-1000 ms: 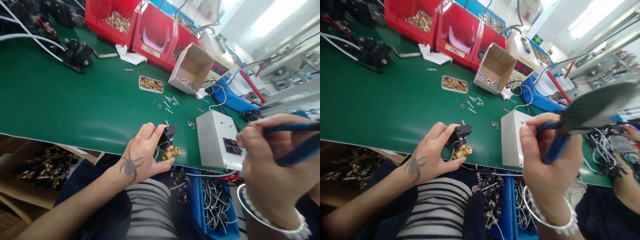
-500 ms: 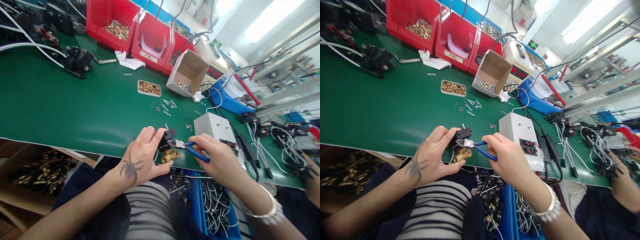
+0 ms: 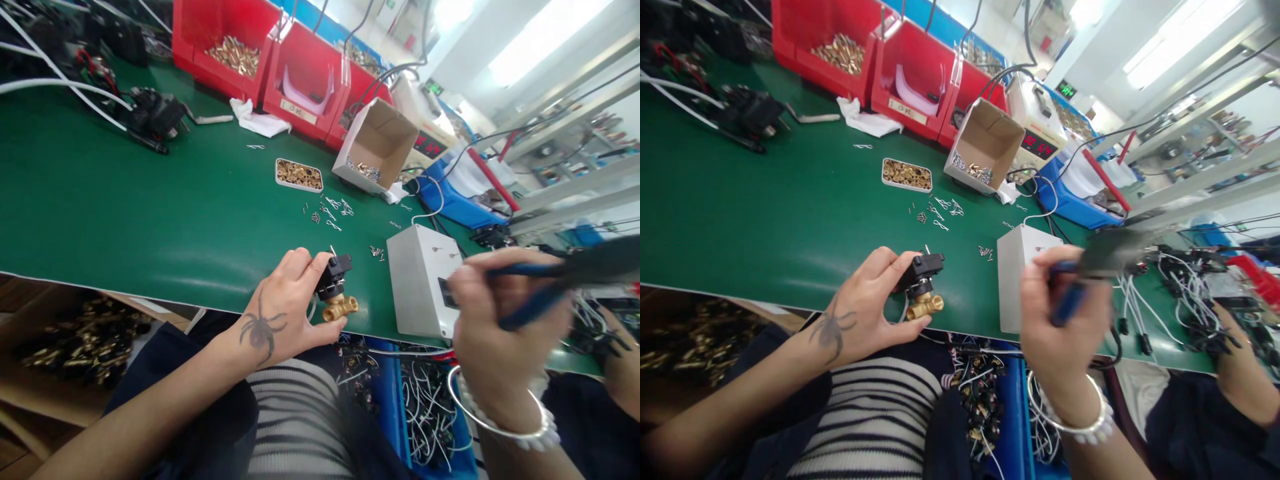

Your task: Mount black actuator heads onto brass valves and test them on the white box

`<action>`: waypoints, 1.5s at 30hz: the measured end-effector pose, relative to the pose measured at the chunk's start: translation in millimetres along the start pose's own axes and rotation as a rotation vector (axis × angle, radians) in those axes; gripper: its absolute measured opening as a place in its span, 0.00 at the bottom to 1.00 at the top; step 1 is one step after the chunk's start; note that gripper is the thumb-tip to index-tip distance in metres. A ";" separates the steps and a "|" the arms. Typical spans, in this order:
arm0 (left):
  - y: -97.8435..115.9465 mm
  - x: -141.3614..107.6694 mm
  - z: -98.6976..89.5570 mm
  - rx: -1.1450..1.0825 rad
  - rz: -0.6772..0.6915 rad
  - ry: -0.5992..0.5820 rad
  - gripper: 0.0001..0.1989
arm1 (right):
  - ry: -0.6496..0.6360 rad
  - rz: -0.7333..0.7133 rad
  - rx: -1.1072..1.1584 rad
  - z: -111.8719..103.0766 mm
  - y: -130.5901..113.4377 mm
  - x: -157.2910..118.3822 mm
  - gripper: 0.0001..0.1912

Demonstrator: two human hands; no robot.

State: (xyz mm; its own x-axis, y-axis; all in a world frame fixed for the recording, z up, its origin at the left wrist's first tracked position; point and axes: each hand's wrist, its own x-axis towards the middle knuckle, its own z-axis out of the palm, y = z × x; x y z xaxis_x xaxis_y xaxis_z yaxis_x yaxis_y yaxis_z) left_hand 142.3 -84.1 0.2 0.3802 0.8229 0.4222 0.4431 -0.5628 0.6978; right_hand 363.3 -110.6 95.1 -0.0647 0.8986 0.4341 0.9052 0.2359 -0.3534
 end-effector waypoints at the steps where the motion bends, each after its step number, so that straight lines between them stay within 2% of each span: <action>1: -0.3 0.1 0.0 0.002 0.000 -0.003 0.31 | -0.151 -0.051 0.000 0.8 -0.1 0.5 0.11; 2: -0.6 0.2 0.0 0.001 -0.003 0.000 0.31 | -0.309 -0.109 -0.022 0.8 -0.5 1.4 0.10; 3: -0.8 0.3 -0.1 -0.003 -0.006 0.003 0.31 | -0.399 -0.148 -0.056 0.1 -1.2 2.4 0.09; 4: -0.8 0.4 -0.3 -0.007 -0.008 0.005 0.31 | -0.392 -0.150 -0.083 -1.5 -2.2 3.3 0.08; 5: -0.7 0.6 -0.4 -0.010 -0.009 0.006 0.31 | -0.291 -0.120 -0.099 -3.3 -3.4 3.9 0.07; 7: 0.1 1.0 -0.5 -0.007 -0.003 0.004 0.31 | 0.066 -0.016 -0.086 -6.0 -5.9 4.1 0.07; 8: 0.8 1.3 -0.6 -0.001 0.000 0.005 0.32 | 0.154 -0.003 -0.069 -6.0 -6.7 3.9 0.07; 9: 1.6 1.6 -0.6 0.006 0.005 0.003 0.32 | 0.116 -0.037 -0.061 -5.1 -7.1 3.7 0.07; 12: 3.8 2.5 -0.4 0.040 0.014 -0.019 0.31 | -0.418 -0.275 -0.118 -0.2 -6.9 3.6 0.10; 13: 4.0 2.5 -0.2 0.049 0.017 -0.024 0.31 | -0.501 -0.304 -0.132 0.9 -7.1 3.5 0.10; 14: 3.9 2.5 0.0 0.052 0.020 -0.025 0.31 | -0.453 -0.275 -0.134 1.4 -7.5 3.4 0.10; 17: 1.4 2.0 0.3 0.029 0.018 0.002 0.32 | 0.074 -0.071 -0.073 0.3 -9.3 3.4 0.06; 18: 0.4 1.9 0.0 0.020 0.016 0.011 0.32 | 0.136 -0.050 -0.061 -0.4 -9.4 4.1 0.05; 19: -0.2 2.0 -0.3 0.017 0.013 0.009 0.32 | 0.085 -0.069 -0.066 -1.3 -9.1 5.3 0.05; 22: -0.1 3.1 -2.2 0.016 -0.002 -0.013 0.31 | -0.410 -0.213 -0.123 -4.9 -6.0 9.6 0.08; 23: 0.5 3.6 -2.8 0.013 -0.002 -0.023 0.31 | -0.468 -0.216 -0.126 -6.1 -4.8 10.2 0.09; 24: 1.1 4.1 -3.3 0.012 -0.002 -0.025 0.31 | -0.399 -0.175 -0.118 -6.8 -3.7 9.9 0.08; 26: 2.2 4.6 -3.8 0.016 0.002 -0.013 0.31 | -0.037 -0.048 -0.066 -5.3 -2.1 6.8 0.06; 27: 2.4 4.7 -3.7 0.021 0.006 -0.014 0.31 | 0.082 -0.010 -0.038 -3.1 -1.7 4.5 0.06; 28: 2.5 4.6 -3.4 0.026 0.008 -0.013 0.31 | 0.090 -0.006 -0.019 -0.1 -1.4 2.3 0.05; 29: 2.5 4.3 -3.0 0.032 0.010 -0.016 0.31 | -0.010 -0.032 -0.015 3.1 -1.4 0.5 0.04; 31: 2.4 3.7 -1.8 0.041 0.018 -0.019 0.31 | -0.345 -0.112 -0.028 8.7 -2.6 -1.3 0.06; 32: 2.5 3.4 -1.1 0.043 0.018 -0.011 0.31 | -0.440 -0.113 -0.030 10.7 -3.9 -1.4 0.07; 33: 2.8 3.0 -0.4 0.044 0.019 0.002 0.32 | -0.430 -0.082 -0.009 12.2 -5.6 -1.4 0.07; 36: 5.1 1.9 2.2 0.034 0.032 0.021 0.33 | -0.211 0.016 0.207 17.7 -13.1 -2.2 0.06; 39: 7.3 0.2 5.7 -0.012 0.077 0.045 0.32 | -0.233 -0.020 0.414 28.6 -19.7 -5.9 0.07; 41: 7.2 -1.1 8.0 -0.063 0.082 0.083 0.27 | -0.265 -0.010 0.425 36.1 -21.3 -9.2 0.09; 45: 4.8 -3.1 9.9 -0.141 0.035 0.115 0.21 | -0.207 0.086 0.401 43.5 -19.5 -15.7 0.08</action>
State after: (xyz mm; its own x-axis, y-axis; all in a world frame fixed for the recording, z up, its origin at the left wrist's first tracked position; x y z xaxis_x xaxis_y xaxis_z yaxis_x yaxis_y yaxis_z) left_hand 151.2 -90.1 -3.5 0.2948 0.8108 0.5057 0.3102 -0.5817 0.7519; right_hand 328.4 -113.2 59.2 -0.1155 0.9666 0.2286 0.6796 0.2448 -0.6916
